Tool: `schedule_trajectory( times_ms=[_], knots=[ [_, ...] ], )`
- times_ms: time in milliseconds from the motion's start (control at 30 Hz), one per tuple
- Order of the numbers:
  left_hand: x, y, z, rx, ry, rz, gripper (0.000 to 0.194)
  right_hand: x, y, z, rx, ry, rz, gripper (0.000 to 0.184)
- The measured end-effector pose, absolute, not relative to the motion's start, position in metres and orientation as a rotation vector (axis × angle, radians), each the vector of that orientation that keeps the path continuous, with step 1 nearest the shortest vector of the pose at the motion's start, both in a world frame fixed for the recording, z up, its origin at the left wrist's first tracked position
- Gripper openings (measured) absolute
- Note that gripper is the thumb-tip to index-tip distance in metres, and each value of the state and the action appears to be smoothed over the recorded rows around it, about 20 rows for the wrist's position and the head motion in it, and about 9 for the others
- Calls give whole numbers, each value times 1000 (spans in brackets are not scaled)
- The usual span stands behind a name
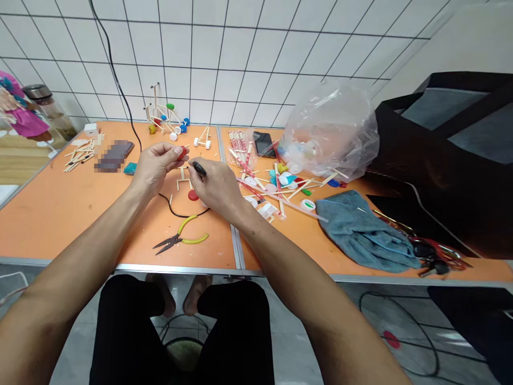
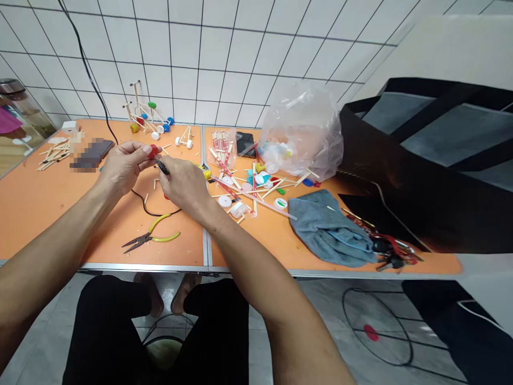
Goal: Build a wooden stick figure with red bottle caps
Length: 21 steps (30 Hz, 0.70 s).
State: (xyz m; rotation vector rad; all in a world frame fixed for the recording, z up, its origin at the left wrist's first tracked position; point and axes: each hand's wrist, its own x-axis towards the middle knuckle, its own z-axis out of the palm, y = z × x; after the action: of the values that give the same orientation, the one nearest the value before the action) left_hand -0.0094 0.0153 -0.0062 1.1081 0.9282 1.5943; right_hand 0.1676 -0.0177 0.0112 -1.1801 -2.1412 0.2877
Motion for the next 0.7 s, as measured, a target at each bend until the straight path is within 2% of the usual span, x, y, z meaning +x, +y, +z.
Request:
schedule_trajectory(
  times_ms=[100,167,300,367,467,567,700],
  knots=[
    [-9,16,-7,1127,892,1603,50,166,-19,13,-1178,-2051,394,15],
    [-8,16,-7,1140,855,1611,50,164,-20,18,-1165,-1853,707,18],
    [-7,14,-4,1163,762,1639,52,167,-20,32,-1020,-1378,1534,18],
    [-7,13,-2,1172,739,1631,52,168,-20,36,-952,-1250,1706,15],
    [-8,14,-3,1182,751,1594,50,168,-20,34,-927,-1312,1562,15],
    [-9,16,-6,1181,745,1581,45,165,-19,25,-1008,-1503,1233,18],
    [-9,18,-10,1176,797,1591,45,166,-17,14,-1129,-1767,699,14]
  ],
)
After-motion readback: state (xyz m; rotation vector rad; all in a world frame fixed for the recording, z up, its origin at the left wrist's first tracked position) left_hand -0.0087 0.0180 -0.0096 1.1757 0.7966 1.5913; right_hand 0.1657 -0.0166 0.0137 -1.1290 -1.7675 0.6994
